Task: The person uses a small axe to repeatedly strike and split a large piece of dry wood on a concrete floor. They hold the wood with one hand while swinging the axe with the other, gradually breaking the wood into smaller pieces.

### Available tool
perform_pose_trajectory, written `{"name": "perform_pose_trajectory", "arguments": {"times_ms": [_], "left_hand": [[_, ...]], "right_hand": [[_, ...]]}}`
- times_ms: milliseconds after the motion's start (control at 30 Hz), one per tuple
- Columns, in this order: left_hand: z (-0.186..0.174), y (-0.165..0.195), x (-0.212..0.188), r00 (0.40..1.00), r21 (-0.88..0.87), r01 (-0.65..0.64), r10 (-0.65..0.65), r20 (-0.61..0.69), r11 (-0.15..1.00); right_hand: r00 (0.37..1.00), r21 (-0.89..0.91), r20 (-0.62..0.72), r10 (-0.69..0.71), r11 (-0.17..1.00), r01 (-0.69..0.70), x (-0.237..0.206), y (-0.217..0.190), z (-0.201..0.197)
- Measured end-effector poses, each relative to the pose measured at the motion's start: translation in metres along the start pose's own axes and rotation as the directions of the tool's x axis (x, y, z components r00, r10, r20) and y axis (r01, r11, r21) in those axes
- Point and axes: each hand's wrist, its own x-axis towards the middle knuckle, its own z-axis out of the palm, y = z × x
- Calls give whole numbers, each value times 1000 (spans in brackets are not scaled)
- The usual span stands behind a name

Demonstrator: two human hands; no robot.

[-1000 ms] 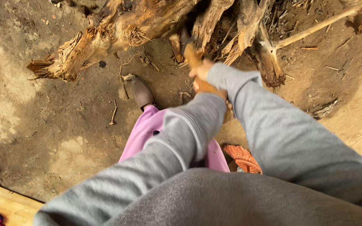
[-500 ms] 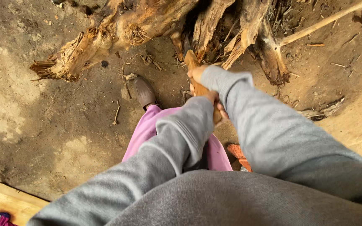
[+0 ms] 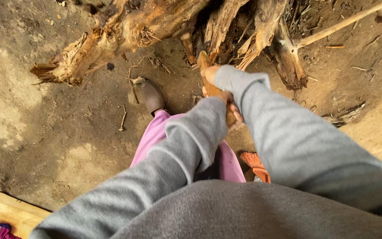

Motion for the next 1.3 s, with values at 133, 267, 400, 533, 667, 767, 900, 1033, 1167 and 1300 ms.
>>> {"name": "perform_pose_trajectory", "arguments": {"times_ms": [133,267,400,533,667,767,900,1033,1167,1300], "left_hand": [[-2,-5,5,995,65,-18,12,101,998],[4,7,14,996,161,-74,65,59,984],[7,10,15,991,257,-133,130,28,957],[-9,-17,-10,974,393,-204,227,-12,897],[-44,-65,-50,927,553,-283,372,-52,783],[-66,-74,-62,912,498,-318,404,-71,806],[-90,-40,-53,970,154,-234,241,-28,960],[-90,8,-33,987,210,-139,153,-53,968],[-52,53,-25,950,447,-175,270,-158,877],[-43,54,-56,887,906,77,386,-252,416]], "right_hand": [[993,501,50,-107,863,68,-6,15,10],[999,691,29,37,722,-47,-5,6,10],[996,558,53,73,825,-90,-22,10,9],[977,856,134,-166,515,-30,-48,39,25],[991,917,108,-76,392,-69,-45,54,57],[963,957,232,-135,210,-201,-29,54,80],[950,973,220,-221,122,-197,-10,40,96],[931,957,291,-219,56,-285,6,7,88],[941,944,270,-203,-136,-300,6,-17,66],[974,967,228,0,119,-226,-18,-25,78]]}}
